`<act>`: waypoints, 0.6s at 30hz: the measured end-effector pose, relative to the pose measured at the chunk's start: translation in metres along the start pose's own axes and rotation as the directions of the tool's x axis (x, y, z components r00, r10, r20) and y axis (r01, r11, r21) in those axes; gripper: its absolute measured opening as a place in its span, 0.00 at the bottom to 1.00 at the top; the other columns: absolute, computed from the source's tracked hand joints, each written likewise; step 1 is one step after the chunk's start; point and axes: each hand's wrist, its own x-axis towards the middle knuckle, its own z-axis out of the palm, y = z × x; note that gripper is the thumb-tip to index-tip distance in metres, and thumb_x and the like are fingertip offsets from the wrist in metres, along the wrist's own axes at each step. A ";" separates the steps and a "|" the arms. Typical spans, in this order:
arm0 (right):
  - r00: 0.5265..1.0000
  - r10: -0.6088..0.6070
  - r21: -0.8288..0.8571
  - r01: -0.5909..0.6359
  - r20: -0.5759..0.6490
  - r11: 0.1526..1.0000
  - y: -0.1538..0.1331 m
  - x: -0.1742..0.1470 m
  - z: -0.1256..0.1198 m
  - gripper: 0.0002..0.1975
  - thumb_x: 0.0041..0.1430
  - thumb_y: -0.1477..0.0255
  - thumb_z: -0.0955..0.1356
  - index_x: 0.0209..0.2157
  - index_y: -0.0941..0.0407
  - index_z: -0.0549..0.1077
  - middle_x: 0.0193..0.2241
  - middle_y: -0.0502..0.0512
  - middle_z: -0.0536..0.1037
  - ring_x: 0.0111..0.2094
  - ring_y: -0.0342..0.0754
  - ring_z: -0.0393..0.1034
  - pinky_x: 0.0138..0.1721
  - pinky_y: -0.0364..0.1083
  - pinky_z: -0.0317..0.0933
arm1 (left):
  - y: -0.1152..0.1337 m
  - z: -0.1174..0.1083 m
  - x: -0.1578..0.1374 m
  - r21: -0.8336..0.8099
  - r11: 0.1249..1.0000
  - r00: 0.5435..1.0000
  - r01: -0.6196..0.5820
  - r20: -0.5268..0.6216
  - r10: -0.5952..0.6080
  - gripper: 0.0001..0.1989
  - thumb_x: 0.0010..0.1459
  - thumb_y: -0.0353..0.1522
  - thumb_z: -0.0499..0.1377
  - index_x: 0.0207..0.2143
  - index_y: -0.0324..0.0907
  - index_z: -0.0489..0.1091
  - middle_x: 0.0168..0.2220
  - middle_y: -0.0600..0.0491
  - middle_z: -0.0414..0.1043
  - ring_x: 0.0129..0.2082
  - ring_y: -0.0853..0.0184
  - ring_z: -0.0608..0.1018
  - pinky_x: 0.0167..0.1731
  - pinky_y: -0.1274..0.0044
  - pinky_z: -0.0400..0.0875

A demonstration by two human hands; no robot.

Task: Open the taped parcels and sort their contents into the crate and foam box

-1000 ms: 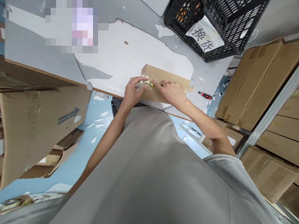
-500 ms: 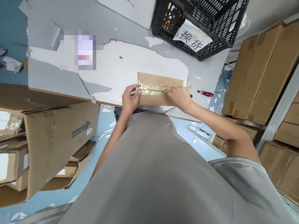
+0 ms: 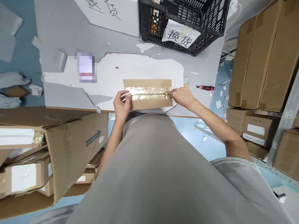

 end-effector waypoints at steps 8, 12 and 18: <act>0.995 -0.100 0.040 0.101 -0.020 0.994 -0.055 0.019 -0.019 0.28 0.78 0.85 0.61 0.71 0.58 0.76 0.56 0.70 0.89 0.55 0.61 0.86 0.46 0.52 0.65 | -0.011 -0.026 0.009 0.285 0.958 0.954 -0.023 -0.281 0.107 0.21 0.71 0.47 0.71 0.51 0.50 0.64 0.58 0.43 0.72 0.67 0.48 0.74 0.76 0.55 0.65; 1.000 0.005 0.056 -0.006 0.020 0.998 -0.053 0.008 -0.016 0.26 0.79 0.84 0.61 0.70 0.58 0.78 0.51 0.70 0.91 0.54 0.61 0.87 0.47 0.51 0.63 | -0.010 -0.020 0.010 0.334 0.942 0.943 -0.026 -0.304 0.134 0.20 0.71 0.45 0.71 0.50 0.50 0.64 0.56 0.44 0.73 0.64 0.49 0.77 0.74 0.57 0.69; 1.000 0.010 0.055 -0.010 0.002 0.998 -0.041 0.006 -0.004 0.29 0.79 0.84 0.61 0.73 0.56 0.76 0.52 0.70 0.90 0.53 0.62 0.86 0.45 0.52 0.60 | -0.010 -0.016 0.013 0.336 0.940 0.943 -0.052 -0.293 0.157 0.20 0.72 0.44 0.72 0.50 0.49 0.64 0.55 0.45 0.73 0.63 0.50 0.77 0.72 0.58 0.70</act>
